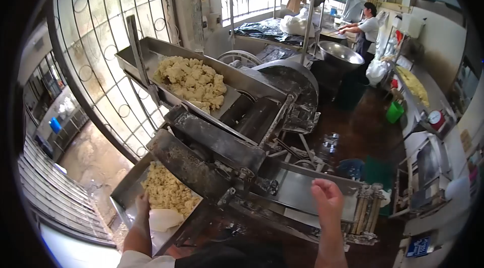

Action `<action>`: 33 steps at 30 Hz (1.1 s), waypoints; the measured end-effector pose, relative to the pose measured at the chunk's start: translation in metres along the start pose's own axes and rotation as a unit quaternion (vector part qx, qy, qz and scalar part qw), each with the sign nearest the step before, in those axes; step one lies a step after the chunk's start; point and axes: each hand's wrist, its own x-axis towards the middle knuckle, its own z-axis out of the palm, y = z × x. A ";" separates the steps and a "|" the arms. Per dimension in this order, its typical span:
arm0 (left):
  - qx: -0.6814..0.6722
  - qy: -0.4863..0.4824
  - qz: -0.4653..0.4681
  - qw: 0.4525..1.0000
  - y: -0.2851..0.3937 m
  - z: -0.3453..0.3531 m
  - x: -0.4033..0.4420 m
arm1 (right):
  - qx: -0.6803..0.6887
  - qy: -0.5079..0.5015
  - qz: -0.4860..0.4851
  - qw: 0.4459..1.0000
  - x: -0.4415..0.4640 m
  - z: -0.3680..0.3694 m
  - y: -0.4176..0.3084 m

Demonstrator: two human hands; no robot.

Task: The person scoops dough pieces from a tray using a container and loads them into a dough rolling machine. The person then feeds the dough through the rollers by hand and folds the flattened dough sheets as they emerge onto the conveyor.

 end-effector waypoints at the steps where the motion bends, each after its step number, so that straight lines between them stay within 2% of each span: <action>1: -0.032 0.062 0.047 0.996 0.032 -0.017 0.018 | 0.013 -0.003 0.003 1.000 -0.003 -0.012 0.010; 2: -0.013 0.122 0.110 0.986 0.095 -0.039 0.015 | 0.006 0.015 0.027 1.000 -0.006 -0.021 0.014; 3: 0.048 0.107 0.130 0.985 0.108 -0.058 0.062 | -0.006 0.031 0.049 0.998 -0.008 -0.026 0.016; 4: -0.014 0.168 0.204 0.964 0.155 -0.067 0.068 | -0.009 0.022 0.050 0.998 -0.011 -0.026 0.016; 5: -0.132 0.103 0.129 0.977 0.195 -0.080 0.087 | -0.015 0.024 0.046 0.999 -0.011 -0.025 0.013; 6: -0.192 0.135 0.153 0.960 0.257 -0.079 0.077 | -0.021 0.028 0.040 0.999 -0.010 -0.022 0.011; 7: -0.189 0.110 0.181 0.959 0.306 -0.086 0.077 | -0.026 0.021 0.037 0.999 -0.008 -0.017 0.009; 8: -0.316 0.098 0.203 0.922 0.341 -0.077 0.092 | -0.036 0.032 0.005 0.999 -0.005 -0.008 0.008; 9: -0.354 0.049 0.216 0.909 0.376 -0.074 0.106 | -0.046 0.043 -0.028 0.998 -0.001 0.004 0.006; 10: -0.365 0.046 0.234 0.900 0.416 -0.065 0.105 | -0.050 0.036 -0.036 0.997 0.003 0.019 0.003; 12: -0.265 0.033 0.271 0.925 0.474 -0.046 0.125 | -0.102 0.030 -0.115 0.988 0.006 0.053 -0.004; 13: -0.213 0.043 0.326 0.920 0.499 -0.032 0.140 | -0.106 0.029 -0.118 0.987 0.004 0.074 -0.009; 15: -0.138 0.044 0.424 0.894 0.529 0.002 0.204 | -0.218 0.027 -0.219 0.951 0.003 0.125 -0.025; 16: -0.092 0.057 0.468 0.877 0.544 0.017 0.217 | -0.222 0.028 -0.224 0.949 0.005 0.150 -0.030; 17: -0.099 0.055 0.466 0.878 0.551 0.027 0.239 | -0.254 0.024 -0.267 0.929 0.007 0.174 -0.035; 18: 0.001 0.054 0.464 0.884 0.559 0.041 0.260 | -0.286 0.024 -0.307 0.908 0.008 0.197 -0.041; 19: 0.100 0.048 0.465 0.878 0.570 0.061 0.284 | -0.344 0.018 -0.297 0.891 0.007 0.219 -0.050; 20: 0.094 0.035 0.480 0.872 0.579 0.077 0.308 | -0.348 0.039 -0.292 0.890 0.012 0.237 -0.049; 22: 0.263 -0.048 0.450 0.852 0.592 0.119 0.363 | -0.375 0.031 -0.285 0.881 0.016 0.258 -0.046; 24: 0.249 0.003 0.427 0.869 0.588 0.144 0.366 | -0.390 0.075 -0.283 0.873 0.019 0.261 -0.041; 26: 0.275 -0.047 0.416 0.865 0.600 0.156 0.384 | -0.166 0.104 -0.179 0.964 0.020 0.252 -0.033; 29: 0.300 -0.108 0.410 0.854 0.617 0.169 0.412 | -0.181 0.090 -0.183 0.962 0.022 0.261 -0.041; 33: 0.308 -0.120 0.421 0.845 0.634 0.198 0.425 | -0.260 0.111 -0.178 0.942 0.021 0.266 -0.042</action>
